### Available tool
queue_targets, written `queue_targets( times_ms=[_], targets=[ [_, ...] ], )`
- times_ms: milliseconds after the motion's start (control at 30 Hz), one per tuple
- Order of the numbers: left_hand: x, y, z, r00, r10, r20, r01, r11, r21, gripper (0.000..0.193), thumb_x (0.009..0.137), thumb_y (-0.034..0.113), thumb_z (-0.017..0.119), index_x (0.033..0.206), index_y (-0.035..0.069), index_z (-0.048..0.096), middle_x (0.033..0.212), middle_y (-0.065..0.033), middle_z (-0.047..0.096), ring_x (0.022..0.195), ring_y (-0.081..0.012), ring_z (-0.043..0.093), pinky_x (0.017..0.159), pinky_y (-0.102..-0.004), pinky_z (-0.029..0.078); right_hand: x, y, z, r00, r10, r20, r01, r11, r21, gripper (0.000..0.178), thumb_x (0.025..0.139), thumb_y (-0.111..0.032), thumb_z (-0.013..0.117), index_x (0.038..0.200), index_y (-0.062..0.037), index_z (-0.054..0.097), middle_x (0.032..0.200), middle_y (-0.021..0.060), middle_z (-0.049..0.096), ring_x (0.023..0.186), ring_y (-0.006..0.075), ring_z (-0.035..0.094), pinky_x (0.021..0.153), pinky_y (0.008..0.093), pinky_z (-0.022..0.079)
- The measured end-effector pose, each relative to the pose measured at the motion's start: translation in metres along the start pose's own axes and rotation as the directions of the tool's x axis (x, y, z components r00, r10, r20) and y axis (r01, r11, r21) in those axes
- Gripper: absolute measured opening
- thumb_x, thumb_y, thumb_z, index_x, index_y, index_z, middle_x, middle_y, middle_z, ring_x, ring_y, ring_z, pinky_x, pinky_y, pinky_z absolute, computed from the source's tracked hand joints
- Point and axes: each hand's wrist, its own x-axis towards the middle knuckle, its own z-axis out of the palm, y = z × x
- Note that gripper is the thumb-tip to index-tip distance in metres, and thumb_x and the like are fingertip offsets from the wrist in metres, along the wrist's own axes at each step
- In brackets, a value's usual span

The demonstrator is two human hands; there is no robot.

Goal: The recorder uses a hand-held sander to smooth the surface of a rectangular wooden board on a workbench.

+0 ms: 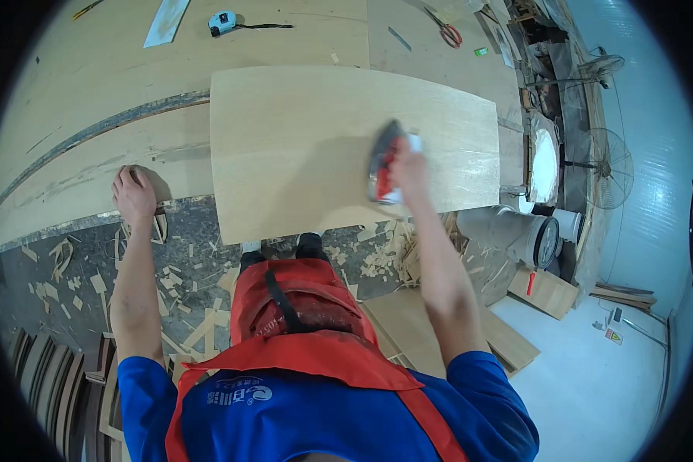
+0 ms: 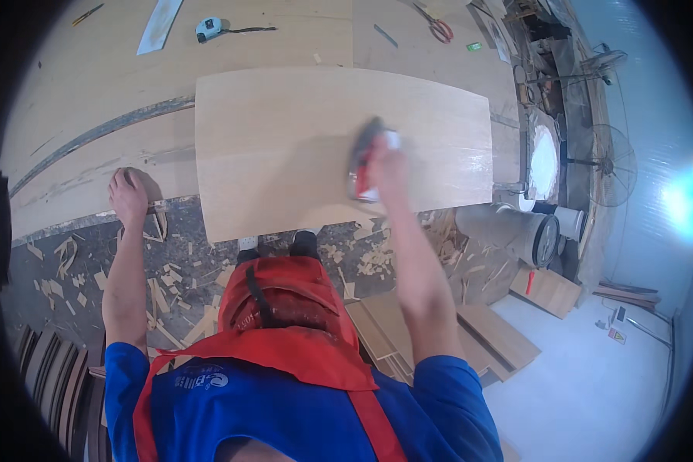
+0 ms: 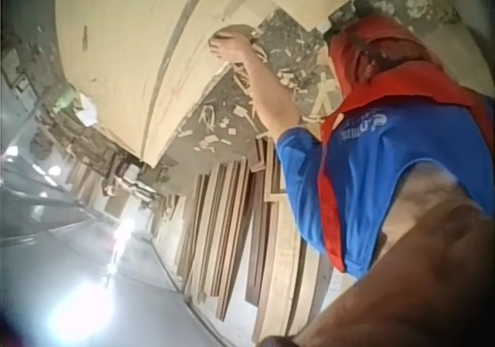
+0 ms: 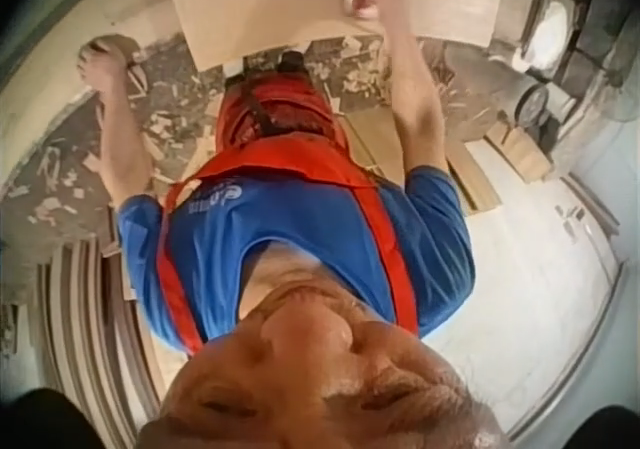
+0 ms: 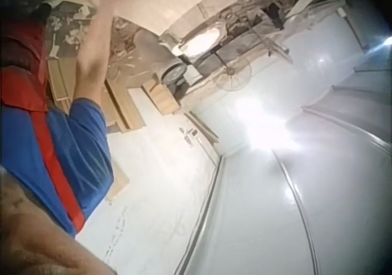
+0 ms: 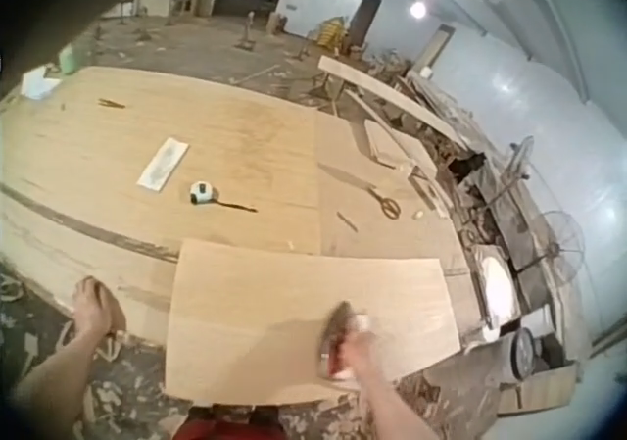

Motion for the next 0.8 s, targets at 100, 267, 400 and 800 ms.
queue_targets(
  times_ms=[100, 267, 400, 800],
  targets=[
    [0.001, -0.003, 0.004, 1.000, 0.011, -0.009, -0.011, 1.000, -0.029, 0.039, 0.106, 0.035, 0.051, 0.135, 0.012, 0.060, 0.146, -0.0093, 0.057, 0.136, -0.0316, 0.052, 0.110, -0.0484, 0.042, -0.043, -0.105, 0.078, 0.938, -0.333, 0.095, 0.339, 0.939, -0.058, 0.068, 0.111, -0.052, 0.030, 0.090, -0.0041, 0.072, 0.072, 0.0240, 0.069, 0.076, 0.0417, 0.072, 0.071, 0.0555, 0.054],
    [0.003, 0.004, 0.008, 1.000, 0.005, 0.016, -0.004, 0.997, -0.076, 0.039, 0.106, 0.034, 0.050, 0.136, 0.011, 0.060, 0.146, -0.0100, 0.058, 0.136, -0.0324, 0.051, 0.111, -0.0487, 0.041, -0.095, -0.226, 0.152, 0.814, -0.435, 0.385, 0.411, 0.900, 0.147, 0.058, 0.105, -0.050, 0.050, 0.098, 0.0033, 0.071, 0.090, 0.0299, 0.072, 0.090, 0.0493, 0.070, 0.082, 0.0568, 0.056],
    [0.004, -0.020, 0.020, 0.999, 0.034, -0.001, -0.034, 0.995, -0.096, 0.040, 0.107, 0.035, 0.050, 0.137, 0.010, 0.059, 0.145, -0.0107, 0.059, 0.136, -0.0334, 0.051, 0.111, -0.0496, 0.041, -0.094, -0.220, 0.138, 0.756, -0.482, 0.444, 0.479, 0.868, 0.127, 0.056, 0.104, -0.050, 0.053, 0.102, 0.0037, 0.071, 0.094, 0.0300, 0.072, 0.094, 0.0488, 0.070, 0.086, 0.0561, 0.055],
    [0.006, -0.020, 0.022, 1.000, 0.022, -0.017, -0.022, 1.000, -0.005, 0.039, 0.107, 0.035, 0.050, 0.135, 0.009, 0.061, 0.143, -0.0118, 0.060, 0.135, -0.0352, 0.052, 0.110, -0.0506, 0.043, 0.072, 0.039, -0.095, 0.938, 0.335, -0.091, -0.298, 0.912, 0.283, 0.064, 0.109, -0.049, 0.037, 0.088, -0.0031, 0.075, 0.071, 0.0211, 0.071, 0.068, 0.0339, 0.074, 0.066, 0.0475, 0.057]
  ],
)
